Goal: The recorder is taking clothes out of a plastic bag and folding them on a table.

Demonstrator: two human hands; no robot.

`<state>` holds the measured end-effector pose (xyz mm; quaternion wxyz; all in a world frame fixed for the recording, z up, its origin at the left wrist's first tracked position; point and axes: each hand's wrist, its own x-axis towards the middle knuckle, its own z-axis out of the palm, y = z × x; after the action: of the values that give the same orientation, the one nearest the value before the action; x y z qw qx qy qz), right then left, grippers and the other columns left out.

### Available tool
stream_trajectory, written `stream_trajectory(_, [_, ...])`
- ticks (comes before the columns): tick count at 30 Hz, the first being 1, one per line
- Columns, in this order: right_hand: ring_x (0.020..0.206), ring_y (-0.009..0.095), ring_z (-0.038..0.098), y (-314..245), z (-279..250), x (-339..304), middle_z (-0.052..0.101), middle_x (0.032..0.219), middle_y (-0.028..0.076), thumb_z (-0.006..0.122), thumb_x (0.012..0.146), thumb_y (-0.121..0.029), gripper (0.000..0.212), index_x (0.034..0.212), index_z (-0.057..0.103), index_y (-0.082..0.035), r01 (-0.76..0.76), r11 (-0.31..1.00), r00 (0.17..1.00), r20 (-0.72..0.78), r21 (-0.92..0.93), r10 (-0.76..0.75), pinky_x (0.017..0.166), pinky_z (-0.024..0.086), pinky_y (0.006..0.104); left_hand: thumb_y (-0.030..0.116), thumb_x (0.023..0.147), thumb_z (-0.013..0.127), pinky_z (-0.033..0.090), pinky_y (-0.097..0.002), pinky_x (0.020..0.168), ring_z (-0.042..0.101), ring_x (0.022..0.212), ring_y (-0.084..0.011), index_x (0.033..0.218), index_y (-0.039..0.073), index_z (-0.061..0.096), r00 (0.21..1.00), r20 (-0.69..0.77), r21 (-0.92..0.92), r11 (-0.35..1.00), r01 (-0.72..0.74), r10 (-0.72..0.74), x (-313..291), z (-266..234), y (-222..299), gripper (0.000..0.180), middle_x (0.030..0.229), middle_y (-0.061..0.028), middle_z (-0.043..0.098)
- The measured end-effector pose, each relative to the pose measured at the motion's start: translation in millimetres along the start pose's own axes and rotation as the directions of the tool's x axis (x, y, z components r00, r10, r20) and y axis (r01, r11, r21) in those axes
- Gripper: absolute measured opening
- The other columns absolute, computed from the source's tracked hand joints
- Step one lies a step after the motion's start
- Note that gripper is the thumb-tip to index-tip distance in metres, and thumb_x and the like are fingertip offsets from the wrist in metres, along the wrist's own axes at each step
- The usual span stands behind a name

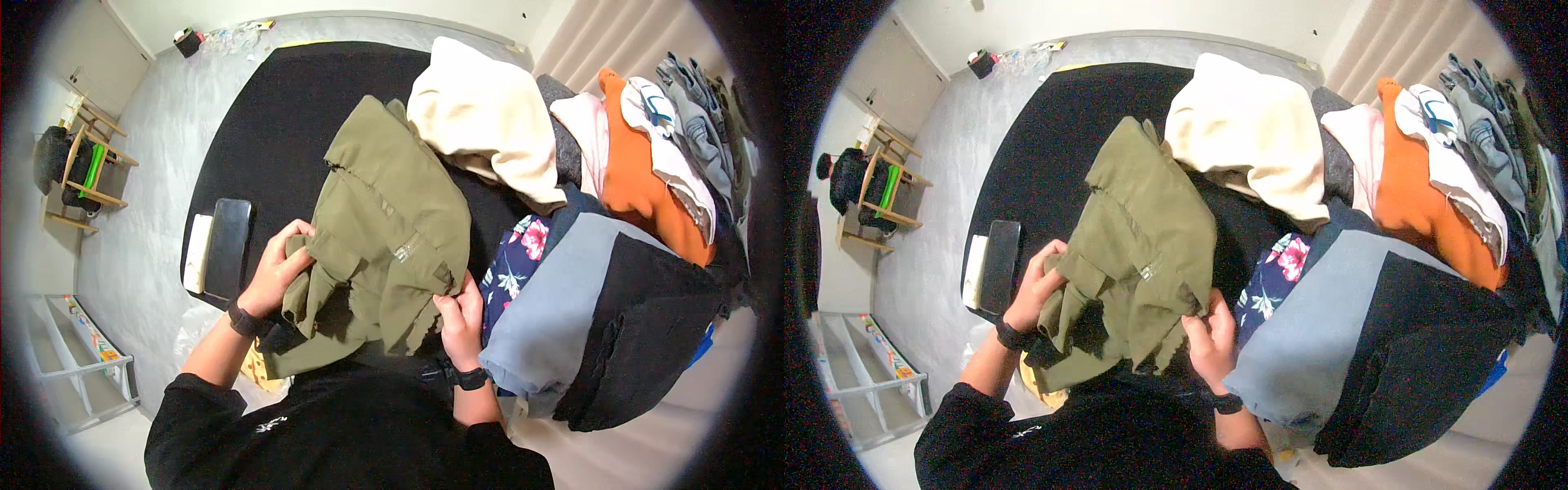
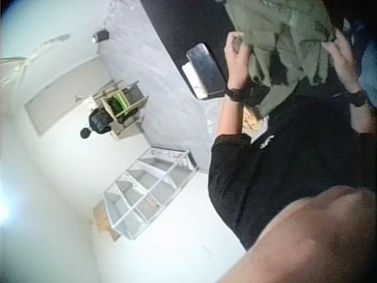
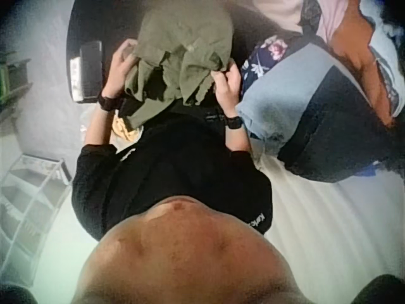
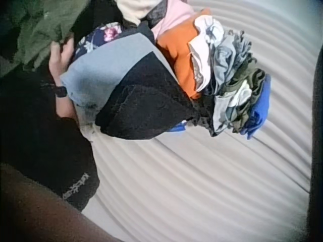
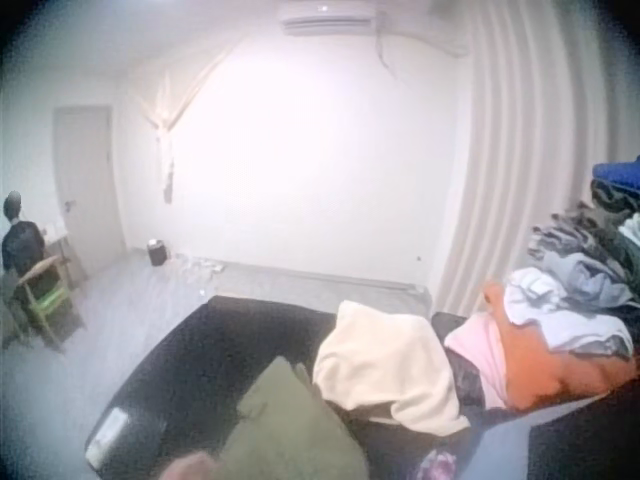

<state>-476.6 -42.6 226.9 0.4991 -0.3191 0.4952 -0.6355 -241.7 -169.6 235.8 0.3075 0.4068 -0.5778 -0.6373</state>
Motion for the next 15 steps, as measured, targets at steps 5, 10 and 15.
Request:
stream_trajectory(5, [0.092,0.012,0.049,3.5,-2.5,-4.0,0.055,0.100,0.005,0.047,0.080,-0.004,0.027,0.106,0.050,0.001,0.043,0.999,0.999,-0.025,0.021,-0.042,0.085,0.038,0.0248,0.013,0.086,0.052,0.040,-0.0209,0.068,0.046,0.077,-0.0039,0.094,0.006,0.049,0.999,-0.022,-0.035,0.998,-0.046,0.045,-7.8,-0.8,-5.7,0.011,0.082,0.0029,0.051])
stream_trajectory(10, [0.098,0.014,0.049,10.0,-2.8,-5.0,0.056,0.106,0.008,0.044,0.076,-0.005,0.035,0.110,0.051,0.004,0.118,0.991,0.992,-0.045,0.067,-0.115,0.091,0.035,0.0252,0.015,0.088,0.052,0.042,-0.0211,0.069,0.050,0.077,-0.0058,0.096,0.005,0.050,0.998,-0.044,-0.209,0.976,-0.056,0.048,-15.3,-1.9,-10.1,0.013,0.084,0.0010,0.054])
stream_trajectory(15, [0.106,0.019,0.050,12.0,-2.1,-6.6,0.056,0.115,0.010,0.043,0.073,-0.009,0.050,0.121,0.048,0.005,0.120,0.983,0.990,-0.089,0.142,-0.108,0.097,0.033,0.0280,0.014,0.084,0.048,0.044,-0.0248,0.072,0.052,0.079,-0.0096,0.096,0.008,0.048,0.994,-0.012,-0.449,0.888,-0.100,0.106,-18.6,-10.3,-9.7,0.013,0.086,-0.0001,0.052])
